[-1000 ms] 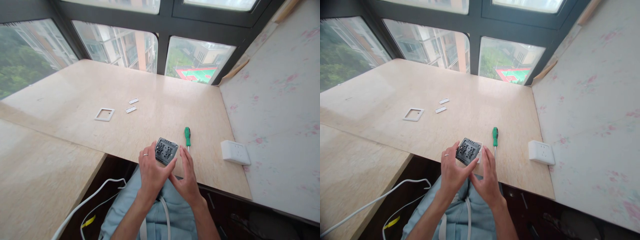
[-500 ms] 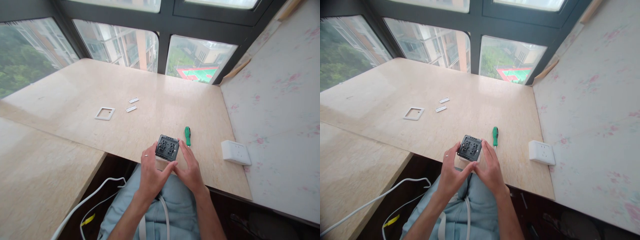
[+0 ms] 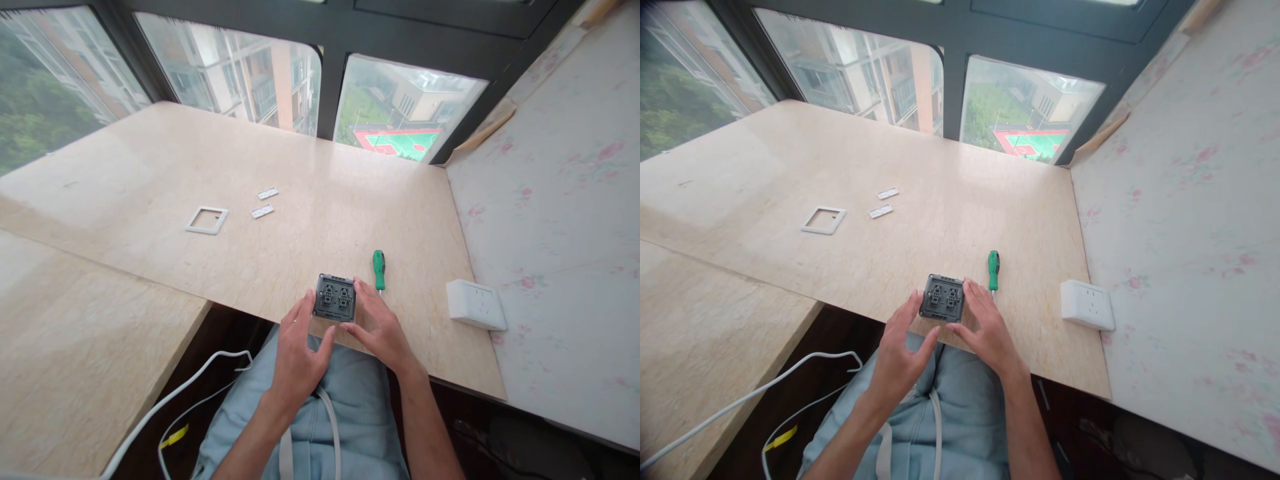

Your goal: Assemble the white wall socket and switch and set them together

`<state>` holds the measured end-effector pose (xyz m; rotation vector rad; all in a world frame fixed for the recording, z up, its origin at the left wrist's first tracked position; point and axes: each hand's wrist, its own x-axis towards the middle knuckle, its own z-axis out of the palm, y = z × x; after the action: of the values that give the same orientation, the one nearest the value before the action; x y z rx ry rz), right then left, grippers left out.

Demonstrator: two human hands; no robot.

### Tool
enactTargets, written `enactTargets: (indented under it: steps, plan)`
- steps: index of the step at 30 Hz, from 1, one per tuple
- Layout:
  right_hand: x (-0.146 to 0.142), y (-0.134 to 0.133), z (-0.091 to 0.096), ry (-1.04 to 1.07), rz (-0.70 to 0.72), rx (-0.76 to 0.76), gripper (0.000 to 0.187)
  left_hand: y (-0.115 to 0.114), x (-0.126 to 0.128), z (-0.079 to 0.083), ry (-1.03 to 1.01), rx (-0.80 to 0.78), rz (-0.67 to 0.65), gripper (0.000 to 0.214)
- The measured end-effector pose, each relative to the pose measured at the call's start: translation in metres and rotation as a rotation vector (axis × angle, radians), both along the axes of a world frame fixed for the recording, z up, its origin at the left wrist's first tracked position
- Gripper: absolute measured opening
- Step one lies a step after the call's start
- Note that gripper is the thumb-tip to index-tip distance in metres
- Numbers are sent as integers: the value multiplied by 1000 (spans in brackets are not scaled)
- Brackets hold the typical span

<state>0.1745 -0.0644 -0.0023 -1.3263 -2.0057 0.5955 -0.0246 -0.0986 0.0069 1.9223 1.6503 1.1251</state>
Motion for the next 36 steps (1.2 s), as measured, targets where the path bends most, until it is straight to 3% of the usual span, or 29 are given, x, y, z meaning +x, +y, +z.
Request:
enactTargets:
  steps: [19, 22, 29, 36]
  plan:
    - [-2, -3, 3, 42, 15, -127, 80, -1, 2, -12, 8, -73, 27, 72]
    - [-1, -4, 2, 43, 15, -127, 83, 11, -9, -9, -21, -76, -74, 76]
    - [2, -3, 1, 31, 36, -67, 77, 60, -44, -3, -15, -111, -479, 79]
    - [3, -4, -1, 43, 41, -19, 76, 75, -54, -4, -17, -150, -566, 67]
